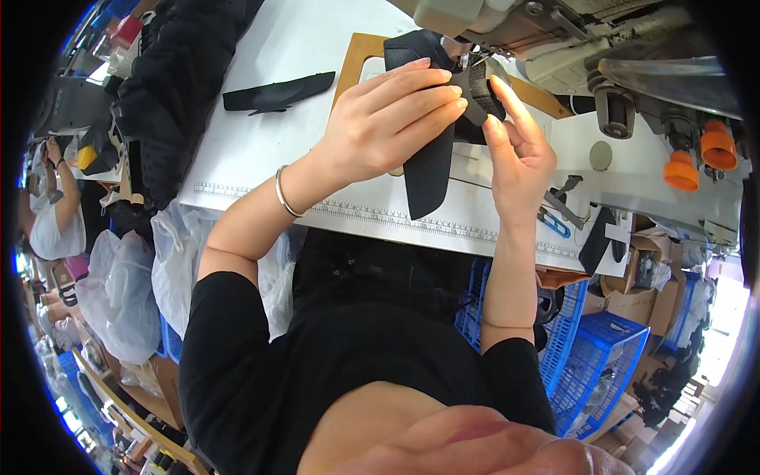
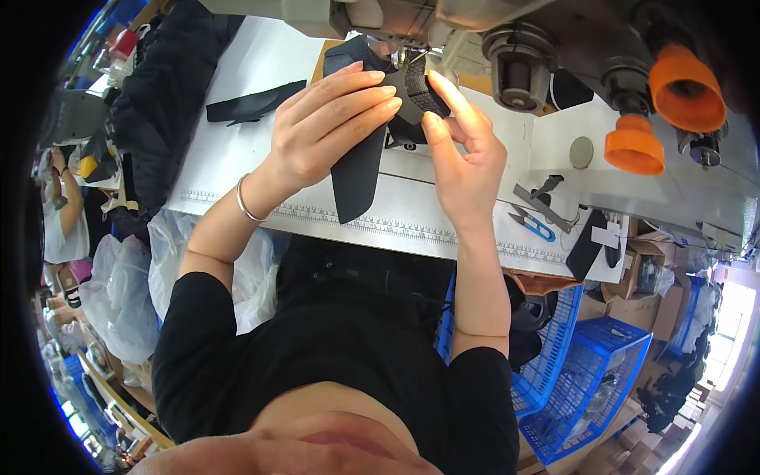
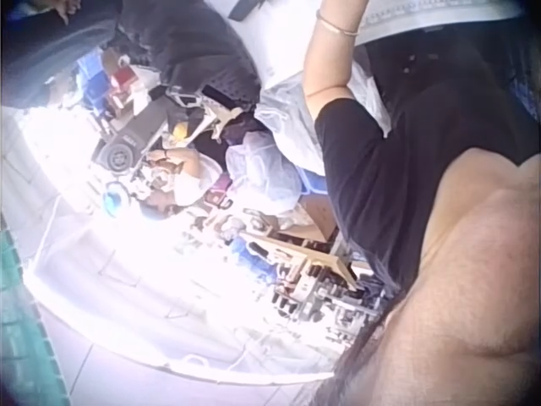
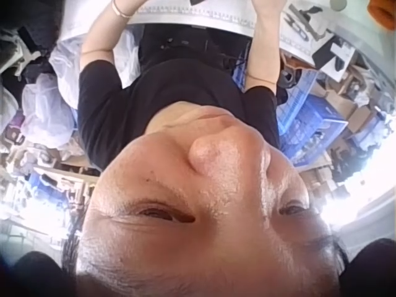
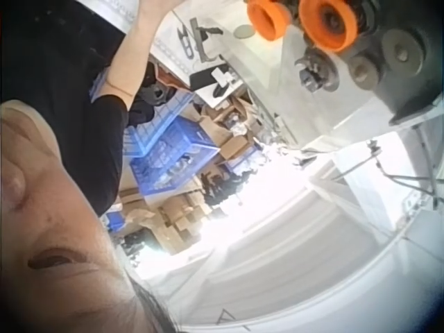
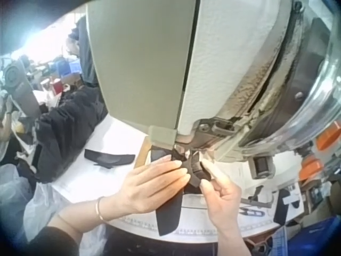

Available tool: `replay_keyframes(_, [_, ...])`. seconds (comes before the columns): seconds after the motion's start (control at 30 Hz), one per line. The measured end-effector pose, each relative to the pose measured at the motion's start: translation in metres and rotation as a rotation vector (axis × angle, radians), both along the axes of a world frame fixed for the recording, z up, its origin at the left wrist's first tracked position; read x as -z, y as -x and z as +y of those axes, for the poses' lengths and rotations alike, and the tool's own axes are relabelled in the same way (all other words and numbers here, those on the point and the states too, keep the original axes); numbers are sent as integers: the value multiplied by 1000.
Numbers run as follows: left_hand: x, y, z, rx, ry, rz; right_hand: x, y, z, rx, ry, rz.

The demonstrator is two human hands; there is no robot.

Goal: Stitching the upper components of a shoe using an industrial sewing machine.

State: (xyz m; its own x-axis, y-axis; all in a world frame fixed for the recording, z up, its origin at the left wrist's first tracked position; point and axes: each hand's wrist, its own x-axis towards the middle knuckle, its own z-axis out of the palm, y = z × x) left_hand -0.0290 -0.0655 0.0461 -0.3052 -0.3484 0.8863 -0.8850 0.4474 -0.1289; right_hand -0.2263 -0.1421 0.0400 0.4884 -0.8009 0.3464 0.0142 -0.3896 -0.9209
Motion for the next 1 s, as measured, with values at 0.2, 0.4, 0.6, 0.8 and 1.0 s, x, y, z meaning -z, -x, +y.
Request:
replay_keyframes(0.2, [1,1,2,-48,0,-63,-1,1,-1,16,21,25])
replay_keyframes(0.4, [7,-2,0,-53,61,-100,-12,8,-7,27,576,294])
replay_keyframes(0.6, [14,3,-3,-75,155,-110,-18,13,2,27,331,340])
replay_keyframes(0.8, [14,4,-7,-71,171,-92,-22,13,-7,26,635,373])
replay_keyframes(1.0, [10,1,-10,-55,144,-95,-32,10,-3,61,458,459])
